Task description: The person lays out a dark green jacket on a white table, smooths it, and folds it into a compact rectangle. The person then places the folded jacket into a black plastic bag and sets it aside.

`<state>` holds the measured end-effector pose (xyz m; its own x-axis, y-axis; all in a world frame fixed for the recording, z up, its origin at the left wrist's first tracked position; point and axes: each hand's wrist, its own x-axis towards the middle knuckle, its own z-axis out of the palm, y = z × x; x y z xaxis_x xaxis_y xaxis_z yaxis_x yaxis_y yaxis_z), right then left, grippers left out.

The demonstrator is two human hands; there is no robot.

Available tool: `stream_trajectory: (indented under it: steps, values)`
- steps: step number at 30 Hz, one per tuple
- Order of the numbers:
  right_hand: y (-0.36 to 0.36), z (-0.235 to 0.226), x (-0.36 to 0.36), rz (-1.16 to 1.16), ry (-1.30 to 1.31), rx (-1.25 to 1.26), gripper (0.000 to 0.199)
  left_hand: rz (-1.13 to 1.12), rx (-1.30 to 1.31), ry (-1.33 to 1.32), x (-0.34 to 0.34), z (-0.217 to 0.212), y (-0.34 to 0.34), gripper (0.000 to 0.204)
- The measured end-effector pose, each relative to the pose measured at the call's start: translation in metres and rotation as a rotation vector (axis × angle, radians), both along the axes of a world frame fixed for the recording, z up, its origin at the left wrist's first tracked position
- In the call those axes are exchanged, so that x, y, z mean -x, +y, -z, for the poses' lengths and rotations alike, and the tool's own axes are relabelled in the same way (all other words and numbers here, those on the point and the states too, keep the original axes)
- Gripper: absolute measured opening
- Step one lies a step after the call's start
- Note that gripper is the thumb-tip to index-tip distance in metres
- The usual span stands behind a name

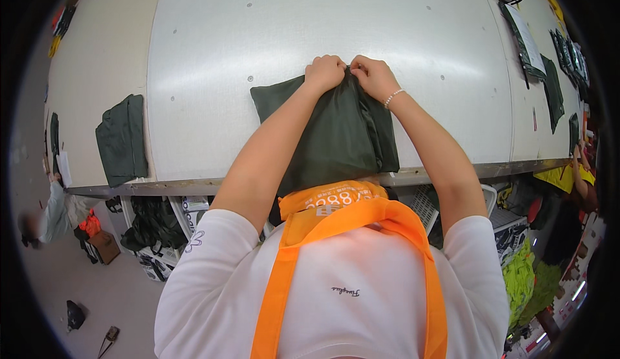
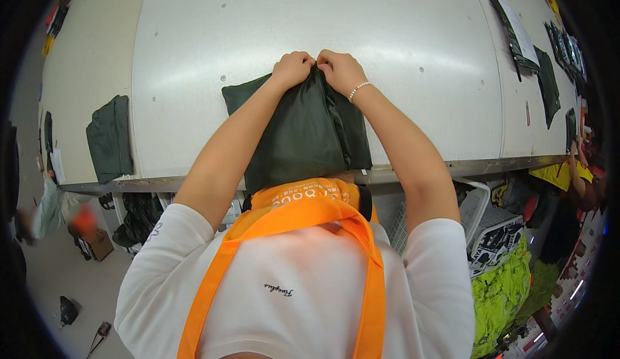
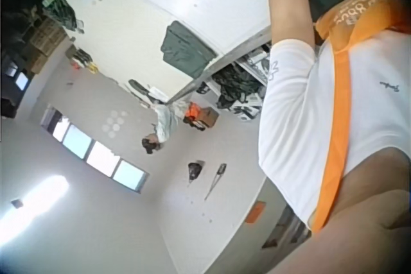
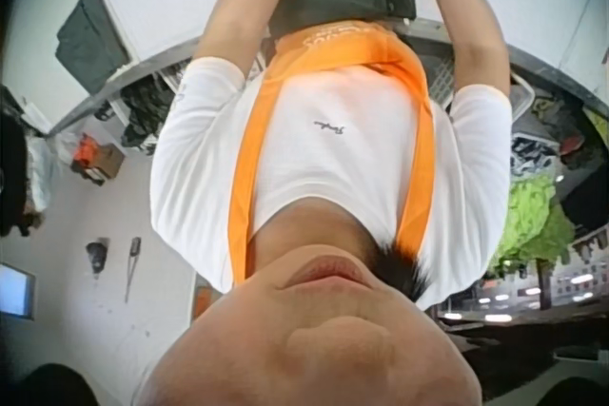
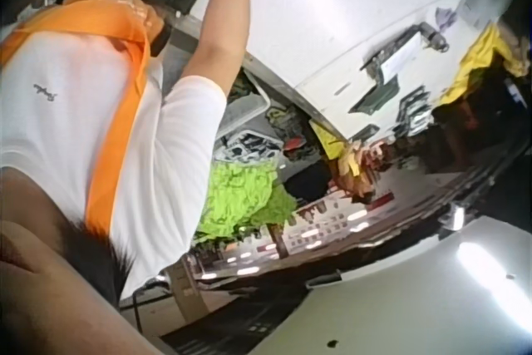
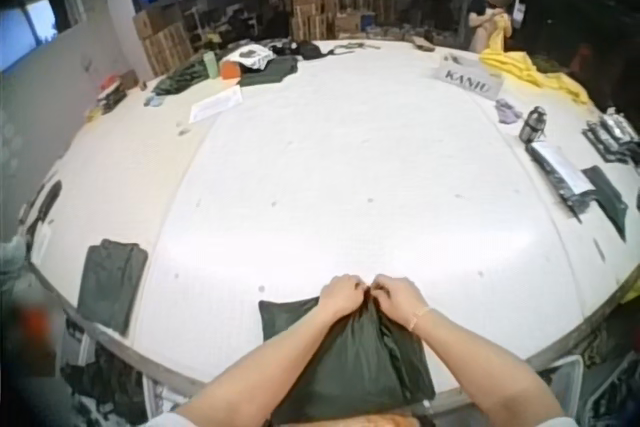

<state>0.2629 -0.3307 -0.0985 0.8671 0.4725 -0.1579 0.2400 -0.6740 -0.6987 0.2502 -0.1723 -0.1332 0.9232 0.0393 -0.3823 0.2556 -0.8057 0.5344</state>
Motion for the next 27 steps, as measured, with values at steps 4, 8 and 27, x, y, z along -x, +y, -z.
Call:
stream_trajectory:
  steps: [4, 8, 27]
  values:
    - [-0.010, 0.010, 0.013, -0.009, -0.198, 0.069, 0.010, 0.011, -0.023, 0.029, -0.003, 0.002, -0.004, 0.031]
    - [0.003, 0.021, 0.016, 0.075, -0.306, 0.084, 0.011, 0.010, 0.100, 0.056, -0.017, 0.015, 0.006, 0.031]
    - [-0.086, -0.026, 0.157, -0.186, -0.241, -0.093, 0.005, -0.084, 0.049, 0.036, -0.004, -0.001, -0.004, 0.033]
